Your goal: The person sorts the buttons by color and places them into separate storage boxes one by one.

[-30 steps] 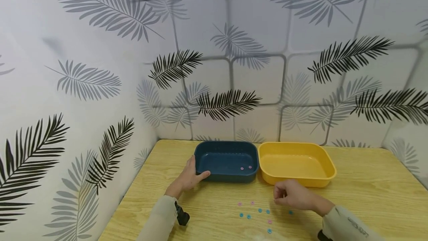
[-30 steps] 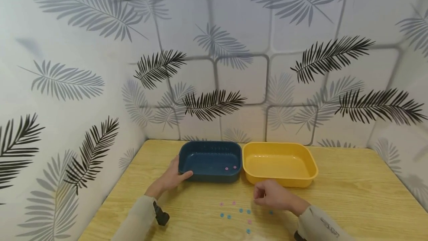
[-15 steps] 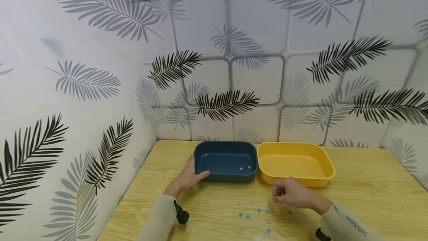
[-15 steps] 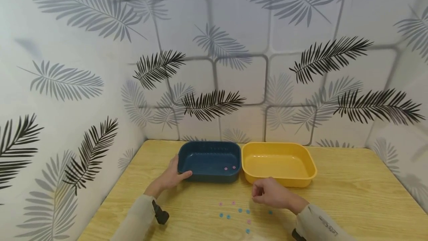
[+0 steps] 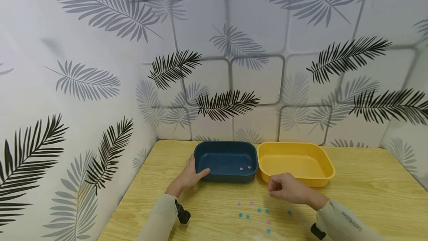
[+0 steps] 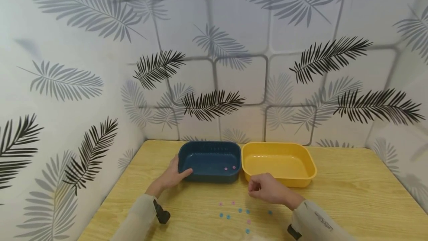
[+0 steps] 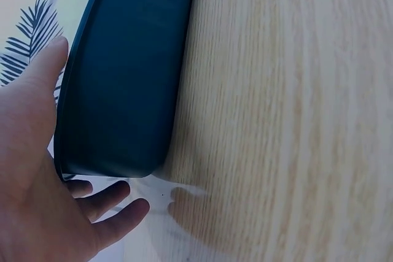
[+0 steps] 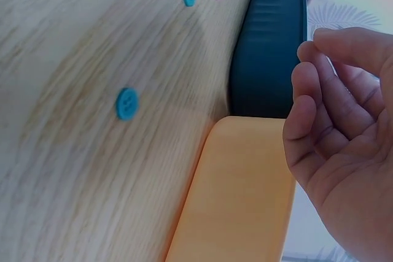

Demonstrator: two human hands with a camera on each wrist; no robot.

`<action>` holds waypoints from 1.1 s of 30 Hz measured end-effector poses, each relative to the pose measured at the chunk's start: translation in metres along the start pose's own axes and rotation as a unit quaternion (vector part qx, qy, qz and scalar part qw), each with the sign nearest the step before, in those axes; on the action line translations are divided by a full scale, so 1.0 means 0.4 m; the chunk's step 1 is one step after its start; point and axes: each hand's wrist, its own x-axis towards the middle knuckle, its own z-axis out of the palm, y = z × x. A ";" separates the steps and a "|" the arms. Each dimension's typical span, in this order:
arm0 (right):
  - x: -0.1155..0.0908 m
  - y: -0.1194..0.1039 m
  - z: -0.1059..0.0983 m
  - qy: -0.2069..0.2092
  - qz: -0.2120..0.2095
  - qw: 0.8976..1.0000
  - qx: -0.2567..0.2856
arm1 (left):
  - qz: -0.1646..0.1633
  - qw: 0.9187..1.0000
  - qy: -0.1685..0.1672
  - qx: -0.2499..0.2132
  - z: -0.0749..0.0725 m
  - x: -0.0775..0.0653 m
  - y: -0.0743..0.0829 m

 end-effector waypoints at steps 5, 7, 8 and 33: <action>0.014 -0.006 -0.001 0.013 -0.006 1.000 -0.004 | 0.000 1.000 0.002 -0.004 0.001 0.000 0.001; 0.021 -0.010 -0.003 0.020 -0.001 1.000 -0.007 | 0.002 1.000 0.001 -0.005 0.000 0.000 0.002; 0.024 -0.012 -0.004 0.025 0.000 1.000 -0.008 | 0.001 1.000 0.000 -0.004 0.000 0.000 0.003; 0.105 -0.047 -0.011 0.115 0.023 0.993 0.002 | 0.013 1.000 -0.012 -0.010 -0.008 -0.002 0.004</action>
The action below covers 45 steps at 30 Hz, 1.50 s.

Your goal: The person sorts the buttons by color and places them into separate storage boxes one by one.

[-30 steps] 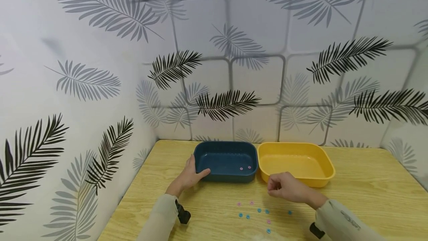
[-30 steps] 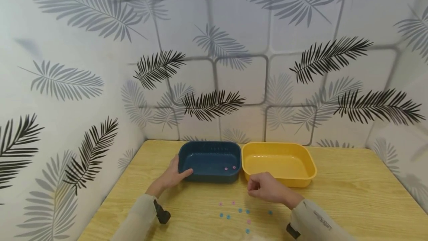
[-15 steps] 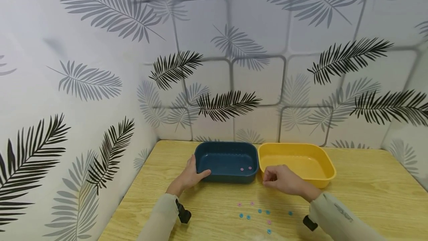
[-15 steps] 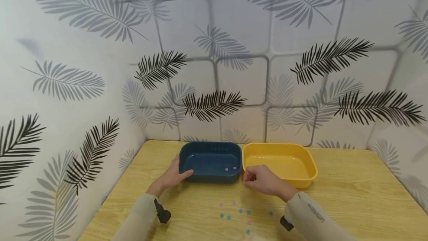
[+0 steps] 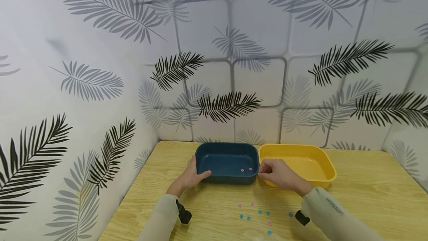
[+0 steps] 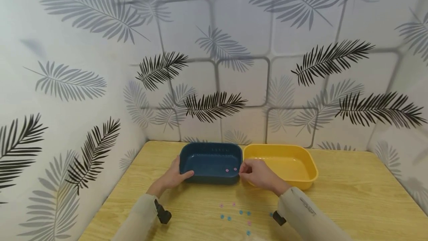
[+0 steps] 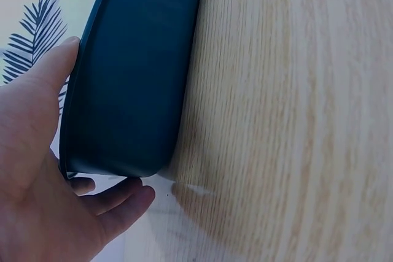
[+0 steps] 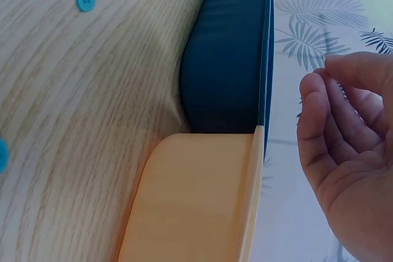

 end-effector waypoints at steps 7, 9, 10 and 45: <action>0.029 -0.009 0.007 0.010 0.004 1.000 -0.005 | -0.001 1.000 0.004 -0.007 0.000 0.001 -0.007; 0.037 -0.008 0.008 0.011 0.006 1.000 -0.001 | 0.000 1.000 0.003 -0.008 0.001 0.003 -0.009; 0.041 -0.009 0.008 0.011 0.007 1.000 0.004 | -0.001 1.000 0.002 -0.010 0.000 0.003 -0.009; 0.149 0.026 0.033 -0.007 0.047 0.999 0.026 | -0.010 1.000 -0.008 0.001 -0.002 0.004 -0.006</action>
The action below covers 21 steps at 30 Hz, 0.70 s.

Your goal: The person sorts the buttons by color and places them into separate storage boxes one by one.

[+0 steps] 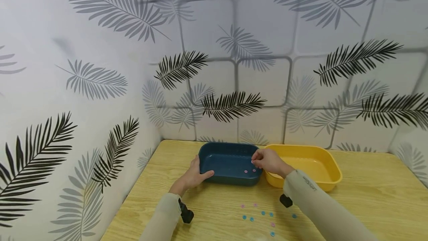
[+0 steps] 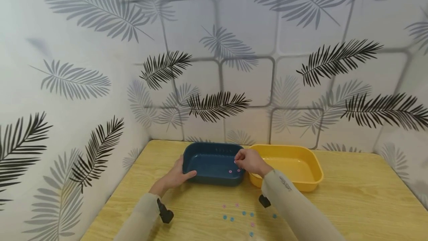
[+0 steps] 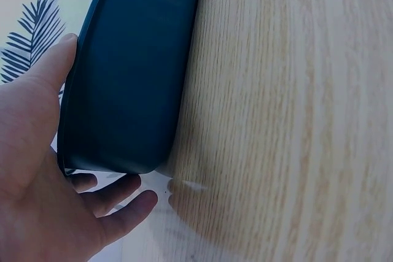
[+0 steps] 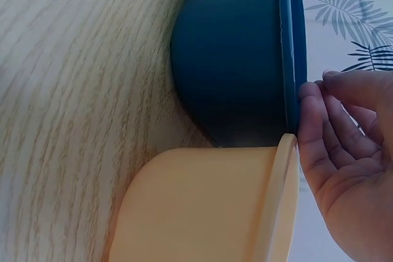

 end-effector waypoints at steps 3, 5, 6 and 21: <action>0.007 -0.001 0.000 0.000 0.003 1.000 -0.006 | 0.003 1.000 0.001 0.001 0.000 -0.001 0.001; 0.012 -0.001 0.001 -0.001 0.003 1.000 -0.010 | 0.005 1.000 0.001 0.001 -0.001 -0.001 0.002; 0.015 -0.001 0.001 -0.001 0.003 1.000 -0.010 | 0.005 1.000 0.001 0.000 -0.001 -0.002 0.003; 0.042 0.003 0.003 -0.005 0.018 1.000 0.000 | 0.001 1.000 -0.002 -0.005 -0.002 -0.002 0.001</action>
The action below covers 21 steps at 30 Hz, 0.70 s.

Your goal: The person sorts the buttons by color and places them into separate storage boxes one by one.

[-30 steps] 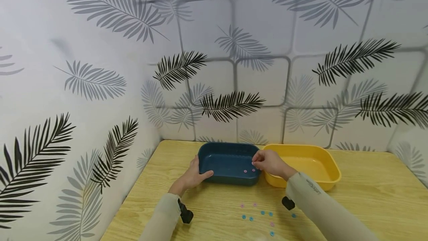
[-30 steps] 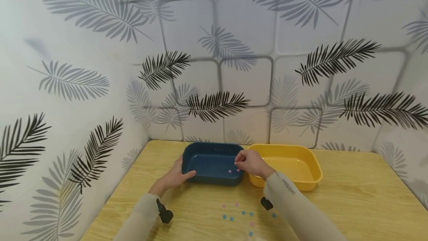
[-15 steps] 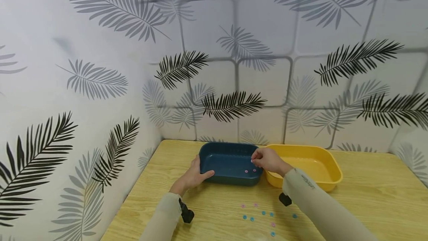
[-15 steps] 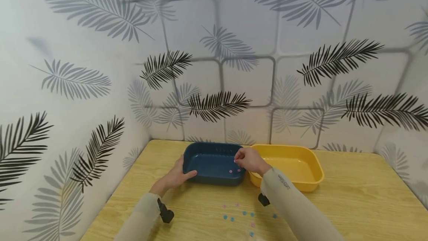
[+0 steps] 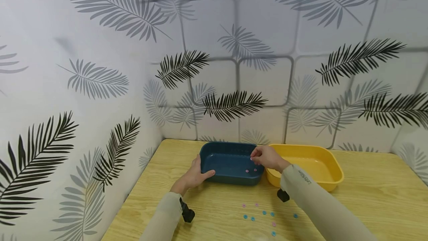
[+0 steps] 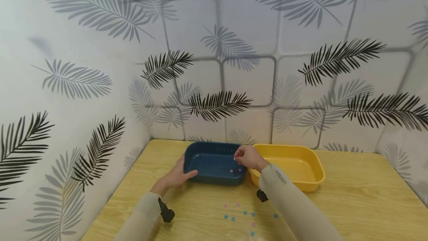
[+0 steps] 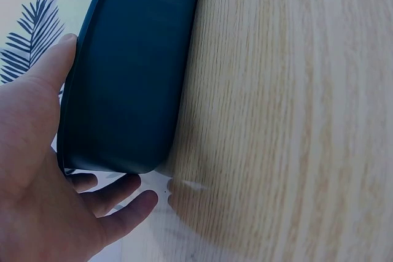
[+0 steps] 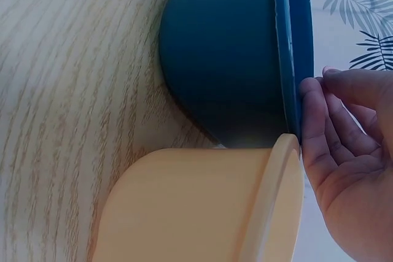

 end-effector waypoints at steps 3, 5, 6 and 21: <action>0.004 0.001 0.000 -0.001 0.004 1.000 0.004 | 0.001 1.000 -0.001 0.002 -0.001 0.001 -0.001; 0.006 0.003 0.000 -0.002 0.008 1.000 0.005 | 0.002 1.000 -0.002 0.005 -0.001 0.001 -0.002; 0.008 0.003 0.000 -0.002 0.008 1.000 0.006 | 0.002 1.000 -0.002 0.006 -0.001 0.001 -0.002; 0.022 0.000 -0.005 -0.004 0.023 0.999 0.036 | 0.003 1.000 -0.004 -0.003 -0.003 0.000 -0.003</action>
